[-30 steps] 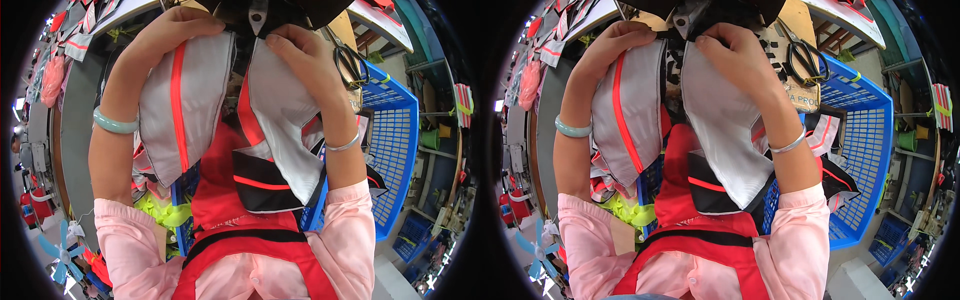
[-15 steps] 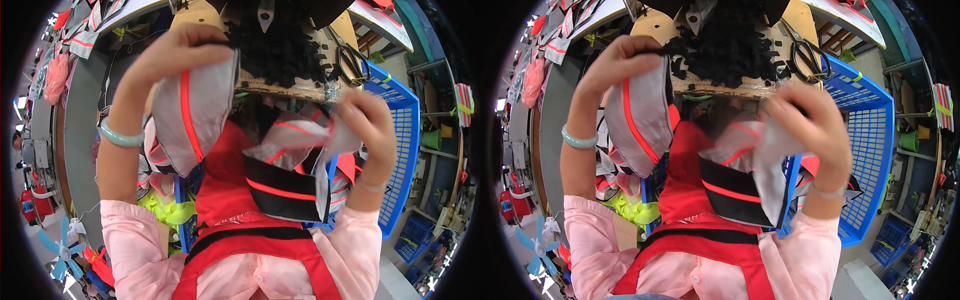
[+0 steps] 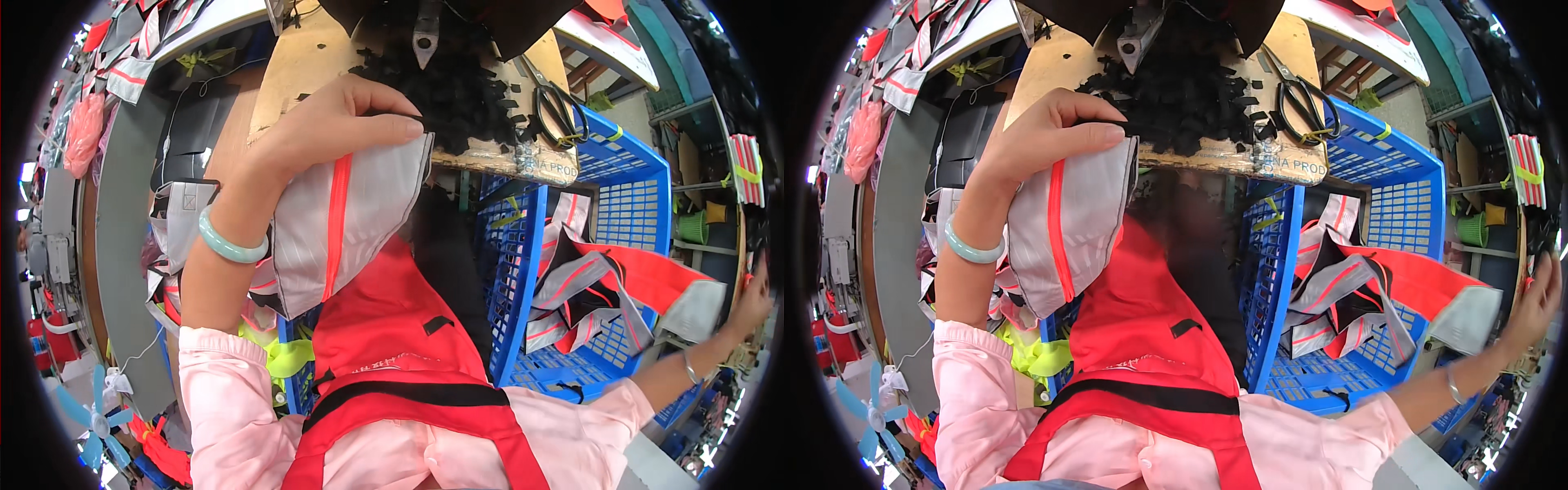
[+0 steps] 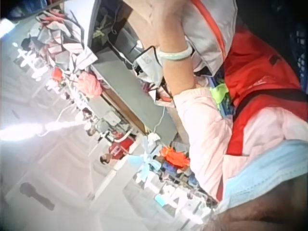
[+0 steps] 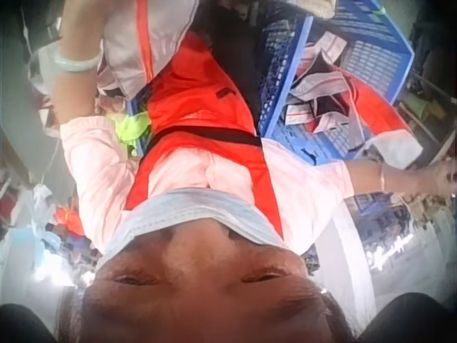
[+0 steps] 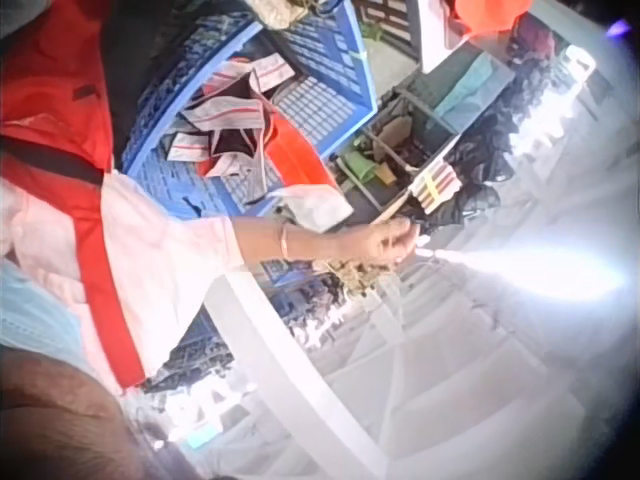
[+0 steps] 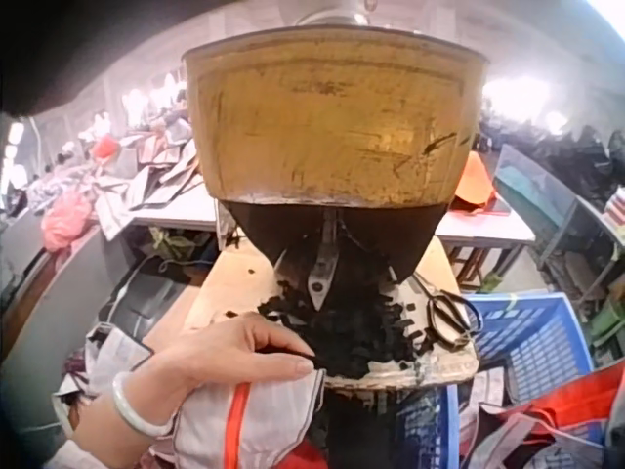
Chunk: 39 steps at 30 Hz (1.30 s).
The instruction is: The person operates a sewing machine to stitch black elastic bands onto the edges of white fabric masks with red trim. They repeatedly pick up masks from a pile, align the elastic with the fabric, and feed the material through the machine. Finished masks are placed into a blue crate to the right.
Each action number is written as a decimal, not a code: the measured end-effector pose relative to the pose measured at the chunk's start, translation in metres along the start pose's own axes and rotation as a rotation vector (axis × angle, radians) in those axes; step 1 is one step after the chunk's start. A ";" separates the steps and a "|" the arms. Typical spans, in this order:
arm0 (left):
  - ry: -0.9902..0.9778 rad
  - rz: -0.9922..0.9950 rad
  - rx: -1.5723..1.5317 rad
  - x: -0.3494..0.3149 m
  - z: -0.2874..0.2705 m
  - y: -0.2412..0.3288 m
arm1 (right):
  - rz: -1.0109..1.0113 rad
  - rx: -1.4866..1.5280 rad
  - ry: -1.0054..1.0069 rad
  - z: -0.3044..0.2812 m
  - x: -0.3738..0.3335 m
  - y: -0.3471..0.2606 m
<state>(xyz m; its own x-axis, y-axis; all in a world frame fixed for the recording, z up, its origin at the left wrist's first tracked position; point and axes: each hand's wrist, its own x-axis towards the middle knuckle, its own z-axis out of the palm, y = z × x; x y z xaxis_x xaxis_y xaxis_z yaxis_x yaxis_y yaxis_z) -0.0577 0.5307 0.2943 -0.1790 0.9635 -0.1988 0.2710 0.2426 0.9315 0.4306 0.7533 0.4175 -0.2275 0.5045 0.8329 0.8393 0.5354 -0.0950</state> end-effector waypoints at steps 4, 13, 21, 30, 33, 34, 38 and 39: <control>0.026 -0.031 0.003 0.004 0.005 -0.008 | -0.141 0.677 -0.486 0.118 -0.071 -0.181; 0.045 0.011 -0.046 0.016 -0.012 -0.014 | 0.208 1.454 -0.890 0.207 -0.108 -0.298; 0.054 -0.019 -0.181 0.026 -0.019 -0.019 | 0.408 1.540 -1.012 0.218 -0.106 -0.311; 0.082 -0.070 -0.263 0.034 -0.025 -0.017 | 0.659 1.661 -1.037 0.223 -0.111 -0.322; 0.108 -0.075 -0.278 0.034 -0.027 -0.017 | 0.634 1.712 -1.038 0.225 -0.110 -0.319; 0.116 -0.071 -0.290 0.034 -0.027 -0.018 | 0.655 1.721 -1.037 0.225 -0.110 -0.320; 0.101 -0.088 -0.422 0.036 -0.030 -0.019 | 0.802 1.777 -0.985 0.221 -0.110 -0.328; 0.117 -0.099 -0.448 0.037 -0.028 -0.018 | 0.855 1.796 -0.959 0.220 -0.110 -0.331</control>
<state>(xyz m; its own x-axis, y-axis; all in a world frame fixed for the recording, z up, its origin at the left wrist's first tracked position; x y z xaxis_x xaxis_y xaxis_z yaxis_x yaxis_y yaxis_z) -0.0958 0.5583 0.2785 -0.2956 0.9129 -0.2816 -0.1832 0.2351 0.9546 0.0697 0.6696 0.2375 -0.7368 0.6737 -0.0571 -0.2380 -0.3375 -0.9108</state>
